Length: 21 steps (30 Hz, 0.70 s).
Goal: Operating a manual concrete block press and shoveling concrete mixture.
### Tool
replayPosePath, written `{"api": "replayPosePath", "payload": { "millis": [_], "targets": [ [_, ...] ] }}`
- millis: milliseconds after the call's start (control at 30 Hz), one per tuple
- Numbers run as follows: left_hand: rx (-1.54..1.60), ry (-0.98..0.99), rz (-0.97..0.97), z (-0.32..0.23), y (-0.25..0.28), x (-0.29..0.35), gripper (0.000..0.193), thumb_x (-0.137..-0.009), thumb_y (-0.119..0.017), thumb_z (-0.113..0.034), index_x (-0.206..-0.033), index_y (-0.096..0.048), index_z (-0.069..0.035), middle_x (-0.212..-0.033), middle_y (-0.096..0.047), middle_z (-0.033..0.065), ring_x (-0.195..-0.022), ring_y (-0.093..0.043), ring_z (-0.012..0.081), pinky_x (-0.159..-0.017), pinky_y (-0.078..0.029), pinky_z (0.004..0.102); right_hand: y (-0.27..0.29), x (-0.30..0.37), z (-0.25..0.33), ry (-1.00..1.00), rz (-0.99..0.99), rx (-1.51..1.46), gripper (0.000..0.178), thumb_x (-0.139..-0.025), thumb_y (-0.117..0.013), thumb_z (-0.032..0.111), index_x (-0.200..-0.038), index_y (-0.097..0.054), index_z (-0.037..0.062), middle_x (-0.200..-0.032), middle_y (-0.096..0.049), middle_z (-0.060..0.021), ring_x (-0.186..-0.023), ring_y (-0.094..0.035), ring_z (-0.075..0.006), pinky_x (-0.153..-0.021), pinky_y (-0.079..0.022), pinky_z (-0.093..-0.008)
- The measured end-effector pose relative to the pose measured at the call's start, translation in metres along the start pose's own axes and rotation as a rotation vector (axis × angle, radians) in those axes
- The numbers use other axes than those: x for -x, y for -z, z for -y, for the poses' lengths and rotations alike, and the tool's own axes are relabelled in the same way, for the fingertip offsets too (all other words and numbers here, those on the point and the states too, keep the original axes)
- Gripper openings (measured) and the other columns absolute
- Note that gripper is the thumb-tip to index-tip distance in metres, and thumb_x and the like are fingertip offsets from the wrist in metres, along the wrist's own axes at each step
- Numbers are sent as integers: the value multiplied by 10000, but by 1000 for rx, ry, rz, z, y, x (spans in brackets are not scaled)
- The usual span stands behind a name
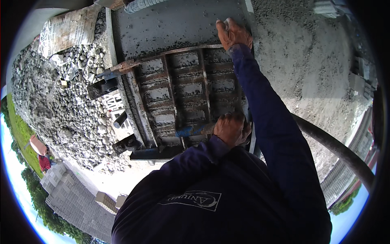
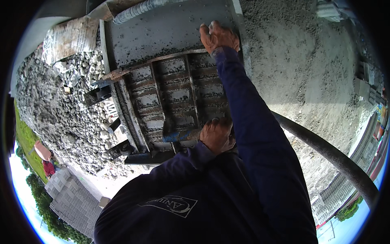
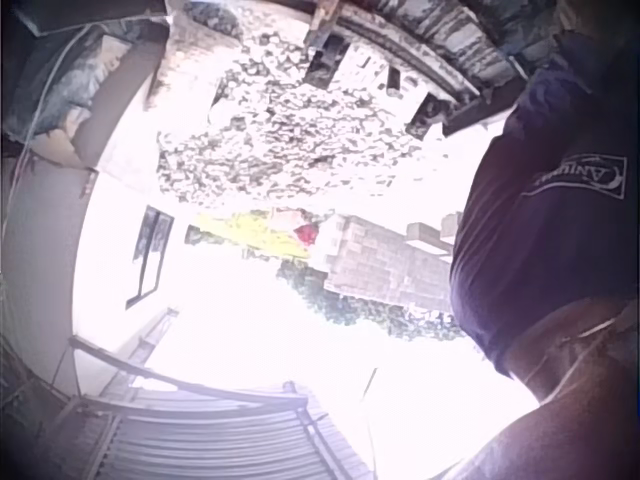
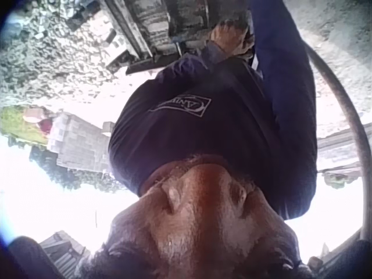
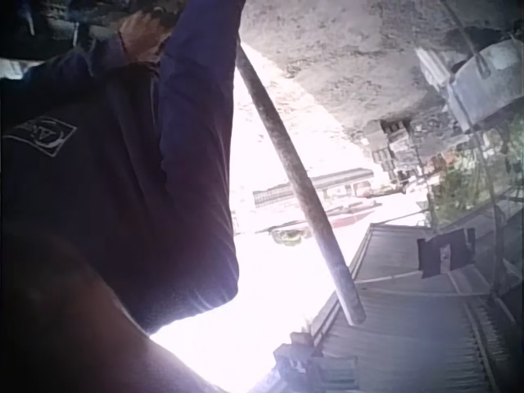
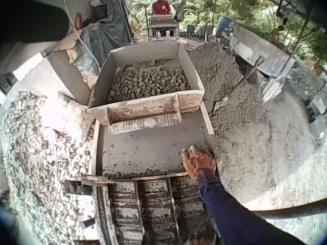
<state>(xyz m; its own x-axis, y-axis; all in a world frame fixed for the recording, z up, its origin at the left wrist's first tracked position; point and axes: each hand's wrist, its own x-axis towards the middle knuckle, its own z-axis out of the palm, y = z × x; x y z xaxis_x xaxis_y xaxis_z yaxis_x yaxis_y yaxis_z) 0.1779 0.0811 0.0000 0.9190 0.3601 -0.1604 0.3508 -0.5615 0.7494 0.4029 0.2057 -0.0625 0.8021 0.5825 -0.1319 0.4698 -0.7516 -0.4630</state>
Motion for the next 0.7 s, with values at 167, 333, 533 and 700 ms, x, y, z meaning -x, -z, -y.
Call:
{"api": "replayPosePath", "payload": {
  "millis": [167,333,533,700],
  "targets": [
    [-94,60,75,0,-4,6,323,-678,-645,-181,-949,-598,-12,-818,-593,112,-760,-622,249,-681,-510,381,3,4,11,-31,76,11,619,-833,-438,647,-1157,-611,148,-1045,-669,-195,-976,-626,-422,-872,-479,-512],
    [-272,-16,22,3,-8,12,227,-694,-649,-192,-877,-627,-60,-805,-597,94,-740,-629,237,-646,-512,385,-3,8,19,13,101,14,612,-857,-421,624,-1143,-624,123,-1039,-680,-168,-987,-643,-385,-880,-486,-518],
    [-318,-164,-89,-13,-26,-2,158,-739,-643,-270,-683,-671,-124,-700,-647,97,-697,-665,271,-580,-520,410,53,53,-33,47,-172,-847,610,-859,-507,605,-1050,-649,43,-874,-648,-111,-865,-607,-264,-793,-457,-415],
    [-354,11,168,-30,-6,1,477,-804,-551,-496,-870,-729,-59,-902,-703,192,-894,-681,363,-781,-544,428,161,282,-67,244,-693,-585,325,-902,-620,343,-862,-630,21,-772,-601,-108,-717,-557,-237,-698,-435,-372]
  ]
}}
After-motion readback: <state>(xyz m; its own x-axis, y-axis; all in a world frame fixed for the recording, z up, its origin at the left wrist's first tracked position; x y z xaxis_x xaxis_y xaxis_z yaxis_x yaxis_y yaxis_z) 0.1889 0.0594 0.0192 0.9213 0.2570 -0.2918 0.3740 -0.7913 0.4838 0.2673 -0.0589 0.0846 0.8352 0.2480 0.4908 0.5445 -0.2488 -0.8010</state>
